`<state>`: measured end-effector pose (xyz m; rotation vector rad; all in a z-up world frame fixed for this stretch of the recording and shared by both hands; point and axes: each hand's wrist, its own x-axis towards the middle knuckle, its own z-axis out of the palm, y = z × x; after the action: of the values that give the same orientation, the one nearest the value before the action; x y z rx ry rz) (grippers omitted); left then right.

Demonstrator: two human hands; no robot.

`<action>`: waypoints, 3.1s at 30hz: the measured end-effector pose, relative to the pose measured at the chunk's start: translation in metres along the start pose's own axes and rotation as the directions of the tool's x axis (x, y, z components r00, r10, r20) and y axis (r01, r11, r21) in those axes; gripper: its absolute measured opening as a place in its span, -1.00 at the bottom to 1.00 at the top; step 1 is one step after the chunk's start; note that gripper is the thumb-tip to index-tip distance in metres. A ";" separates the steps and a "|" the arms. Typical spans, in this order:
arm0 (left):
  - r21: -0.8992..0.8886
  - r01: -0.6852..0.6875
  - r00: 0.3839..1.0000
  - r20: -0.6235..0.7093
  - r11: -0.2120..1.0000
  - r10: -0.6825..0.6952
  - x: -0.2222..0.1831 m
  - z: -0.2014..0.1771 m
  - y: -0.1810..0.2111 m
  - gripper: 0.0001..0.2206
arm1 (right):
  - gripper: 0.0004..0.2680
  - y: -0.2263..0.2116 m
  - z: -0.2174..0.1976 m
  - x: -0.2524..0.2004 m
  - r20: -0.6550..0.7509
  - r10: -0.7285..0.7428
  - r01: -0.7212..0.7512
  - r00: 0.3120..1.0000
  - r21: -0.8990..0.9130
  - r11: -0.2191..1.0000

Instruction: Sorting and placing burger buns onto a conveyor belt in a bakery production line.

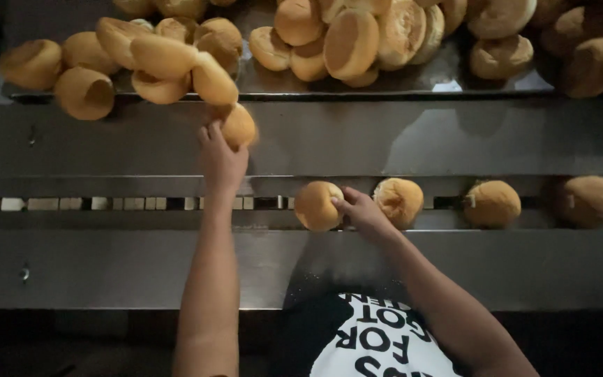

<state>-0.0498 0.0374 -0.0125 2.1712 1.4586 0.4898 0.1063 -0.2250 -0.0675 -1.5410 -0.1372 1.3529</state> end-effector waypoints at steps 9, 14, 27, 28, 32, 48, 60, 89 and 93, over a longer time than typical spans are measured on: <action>0.156 -0.067 0.870 0.493 0.986 -0.019 -0.125 -0.040 0.021 -0.51 | -0.79 0.019 -0.026 0.003 -0.182 -0.675 0.464 0.715 -0.598 0.653; 0.132 -0.120 0.838 0.544 0.984 0.029 -0.149 -0.024 0.041 -0.43 | -0.84 0.012 -0.054 -0.019 -0.145 -0.725 0.476 0.673 -0.665 0.575; -0.236 -0.476 0.879 -0.156 0.847 0.450 -0.055 0.033 0.195 -0.29 | -0.75 0.010 -0.121 -0.071 -0.136 -0.772 0.453 0.621 -0.742 0.495; -0.236 -0.483 0.875 -0.155 0.843 0.458 -0.028 0.058 0.198 -0.29 | -0.75 0.008 -0.124 -0.076 -0.144 -0.774 0.452 0.616 -0.740 0.498; -0.145 -0.453 0.891 -0.107 0.880 0.441 0.060 0.131 0.201 -0.11 | -0.70 0.012 -0.134 -0.088 -0.122 -0.709 0.452 0.695 -0.693 0.562; -0.335 -0.384 0.630 0.586 0.860 0.510 -0.143 0.040 0.133 -0.40 | -0.31 -0.066 -0.075 -0.071 0.386 -0.760 0.422 0.524 -0.892 -0.162; -0.811 0.379 0.924 0.354 0.445 -0.141 -0.144 -0.054 0.022 -0.40 | -0.67 -0.065 -0.130 -0.059 -0.288 -0.354 0.346 0.890 -0.079 0.935; -0.667 0.431 0.885 0.181 0.607 -0.430 -0.056 0.053 0.067 -0.35 | -0.41 -0.041 -0.072 -0.119 0.059 -0.762 0.409 0.645 -0.869 0.279; -0.431 0.429 0.870 0.433 0.794 -0.235 -0.098 0.066 0.108 -0.31 | -0.39 -0.047 -0.044 -0.077 0.383 -0.771 0.485 0.510 -0.868 -0.110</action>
<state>0.0311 -0.1002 -0.0085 1.4390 1.2847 0.2861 0.1371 -0.2811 0.0102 -2.0660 -1.6388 0.0235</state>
